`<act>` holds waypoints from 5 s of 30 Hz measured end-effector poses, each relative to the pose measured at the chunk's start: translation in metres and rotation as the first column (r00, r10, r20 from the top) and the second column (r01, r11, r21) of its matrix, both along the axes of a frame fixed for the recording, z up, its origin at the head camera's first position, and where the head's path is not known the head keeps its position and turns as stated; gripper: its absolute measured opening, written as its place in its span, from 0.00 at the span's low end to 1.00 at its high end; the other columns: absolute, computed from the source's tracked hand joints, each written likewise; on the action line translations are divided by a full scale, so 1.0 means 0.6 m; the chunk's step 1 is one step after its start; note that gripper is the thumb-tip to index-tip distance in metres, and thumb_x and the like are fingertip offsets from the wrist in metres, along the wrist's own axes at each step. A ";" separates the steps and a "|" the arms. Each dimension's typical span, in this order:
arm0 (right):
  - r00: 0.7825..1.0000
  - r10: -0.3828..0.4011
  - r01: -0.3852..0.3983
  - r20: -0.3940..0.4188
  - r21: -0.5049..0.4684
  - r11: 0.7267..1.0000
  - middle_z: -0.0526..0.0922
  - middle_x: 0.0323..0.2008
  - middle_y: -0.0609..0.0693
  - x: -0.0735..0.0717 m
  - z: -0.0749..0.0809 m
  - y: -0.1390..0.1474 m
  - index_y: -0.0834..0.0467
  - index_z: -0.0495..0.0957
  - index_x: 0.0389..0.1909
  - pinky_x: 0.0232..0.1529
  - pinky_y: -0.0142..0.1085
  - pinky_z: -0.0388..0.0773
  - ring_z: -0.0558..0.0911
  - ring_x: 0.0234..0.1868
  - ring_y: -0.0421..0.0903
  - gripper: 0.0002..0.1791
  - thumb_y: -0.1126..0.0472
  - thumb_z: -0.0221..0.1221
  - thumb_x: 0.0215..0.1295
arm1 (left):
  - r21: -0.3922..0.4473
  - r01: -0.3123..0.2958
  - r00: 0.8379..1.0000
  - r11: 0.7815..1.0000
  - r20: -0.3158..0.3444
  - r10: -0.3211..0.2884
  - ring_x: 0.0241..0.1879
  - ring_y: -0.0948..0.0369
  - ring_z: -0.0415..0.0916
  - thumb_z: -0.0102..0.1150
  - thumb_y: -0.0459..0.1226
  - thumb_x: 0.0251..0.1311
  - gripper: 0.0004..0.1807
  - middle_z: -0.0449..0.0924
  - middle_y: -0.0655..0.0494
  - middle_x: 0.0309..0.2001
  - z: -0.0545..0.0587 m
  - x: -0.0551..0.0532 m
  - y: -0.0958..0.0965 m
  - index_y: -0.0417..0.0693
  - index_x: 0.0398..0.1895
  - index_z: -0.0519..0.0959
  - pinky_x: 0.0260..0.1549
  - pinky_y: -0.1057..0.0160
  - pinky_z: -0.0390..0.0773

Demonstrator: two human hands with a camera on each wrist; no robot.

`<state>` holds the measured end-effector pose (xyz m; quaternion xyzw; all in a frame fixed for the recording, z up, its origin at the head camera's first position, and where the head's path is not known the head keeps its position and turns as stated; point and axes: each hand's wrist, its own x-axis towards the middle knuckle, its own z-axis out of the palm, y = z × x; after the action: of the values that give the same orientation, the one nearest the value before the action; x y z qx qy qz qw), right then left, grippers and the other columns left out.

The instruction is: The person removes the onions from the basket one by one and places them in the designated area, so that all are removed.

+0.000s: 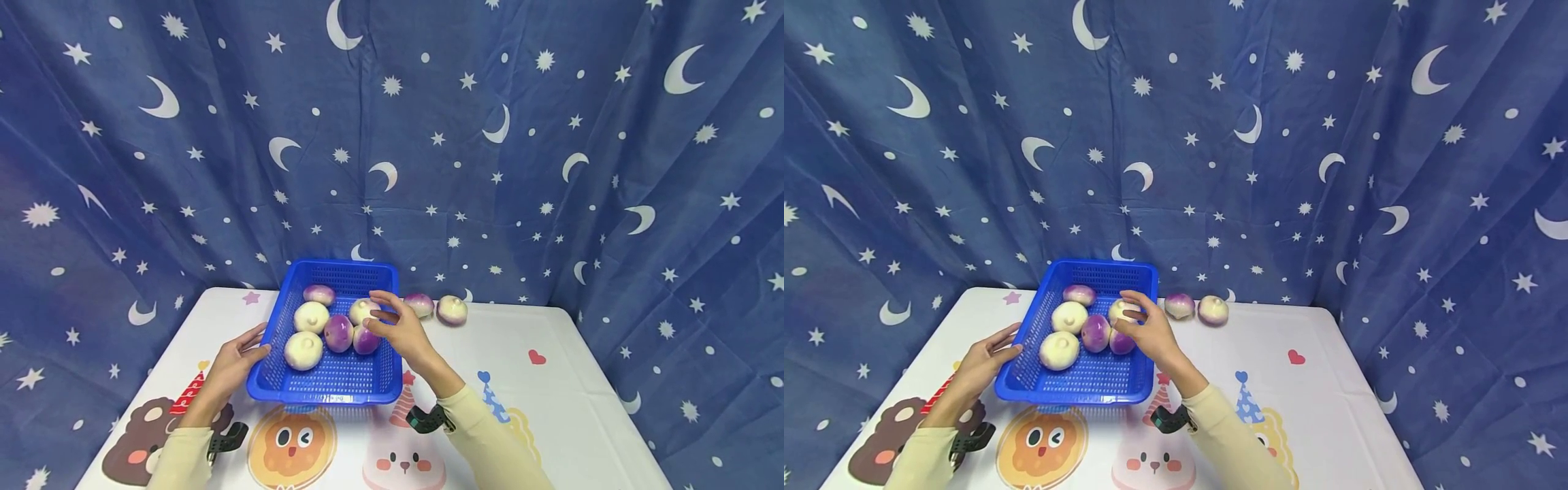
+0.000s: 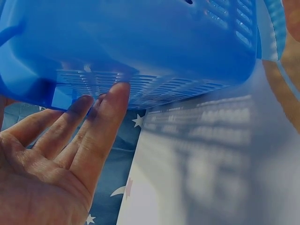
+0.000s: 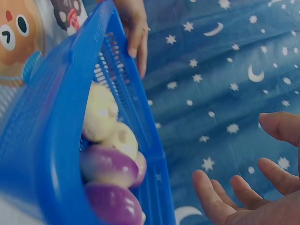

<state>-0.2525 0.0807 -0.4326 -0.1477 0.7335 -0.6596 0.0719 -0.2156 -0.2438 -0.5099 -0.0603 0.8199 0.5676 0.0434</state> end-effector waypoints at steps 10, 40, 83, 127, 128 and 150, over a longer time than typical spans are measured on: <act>0.990 0.116 -0.118 0.077 0.027 0.993 0.72 0.65 0.58 -0.010 -0.002 -0.057 0.52 0.73 0.64 0.55 0.47 0.81 0.76 0.64 0.60 0.29 0.67 0.64 0.60 | 0.012 -0.005 1.000 1.000 0.009 0.004 0.69 0.38 0.64 0.53 0.42 0.70 0.34 0.59 0.34 0.73 -0.005 0.001 0.005 0.48 0.77 0.56 0.69 0.40 0.63; 0.862 0.285 -0.355 0.420 0.096 0.930 0.64 0.71 0.62 -0.057 -0.046 -0.140 0.57 0.67 0.68 0.53 0.59 0.79 0.77 0.57 0.61 0.35 0.62 0.66 0.59 | -0.013 -0.022 1.000 1.000 0.012 0.022 0.70 0.38 0.63 0.54 0.42 0.69 0.34 0.58 0.33 0.73 0.003 0.000 0.002 0.48 0.76 0.57 0.68 0.42 0.65; 0.787 0.286 -0.446 0.547 0.184 0.876 0.74 0.64 0.51 -0.100 -0.105 -0.193 0.58 0.76 0.61 0.45 0.60 0.82 0.71 0.62 0.64 0.27 0.70 0.63 0.58 | -0.015 -0.019 1.000 1.000 0.017 0.019 0.68 0.38 0.66 0.54 0.45 0.69 0.34 0.59 0.34 0.73 -0.001 0.003 0.001 0.50 0.76 0.58 0.60 0.46 0.76; 0.815 0.362 -0.389 0.451 -0.035 0.920 0.77 0.50 0.51 -0.063 -0.026 -0.121 0.54 0.76 0.60 0.43 0.48 0.85 0.82 0.41 0.46 0.24 0.69 0.63 0.61 | -0.023 -0.013 1.000 1.000 0.019 0.013 0.69 0.37 0.64 0.52 0.43 0.70 0.34 0.58 0.34 0.73 0.004 0.006 0.000 0.49 0.77 0.56 0.65 0.40 0.68; 0.817 0.362 -0.383 0.449 -0.047 0.922 0.77 0.49 0.51 -0.063 -0.024 -0.117 0.54 0.76 0.60 0.43 0.48 0.85 0.82 0.41 0.46 0.25 0.69 0.63 0.61 | -0.020 -0.014 1.000 1.000 0.019 0.014 0.69 0.37 0.64 0.52 0.43 0.70 0.34 0.58 0.34 0.73 0.004 0.006 0.000 0.49 0.77 0.56 0.65 0.40 0.68; 0.896 0.307 -0.293 0.321 -0.092 0.952 0.75 0.61 0.54 -0.038 0.020 -0.025 0.53 0.74 0.63 0.49 0.48 0.84 0.80 0.51 0.48 0.31 0.66 0.66 0.57 | 0.008 -0.015 1.000 1.000 0.006 0.015 0.70 0.38 0.63 0.53 0.43 0.70 0.34 0.59 0.35 0.73 -0.004 0.001 -0.001 0.49 0.77 0.57 0.66 0.41 0.68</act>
<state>-0.2752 0.0656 -0.4204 -0.1470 0.6655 -0.6710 0.2920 -0.2153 -0.2445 -0.5122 -0.0678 0.8169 0.5712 0.0417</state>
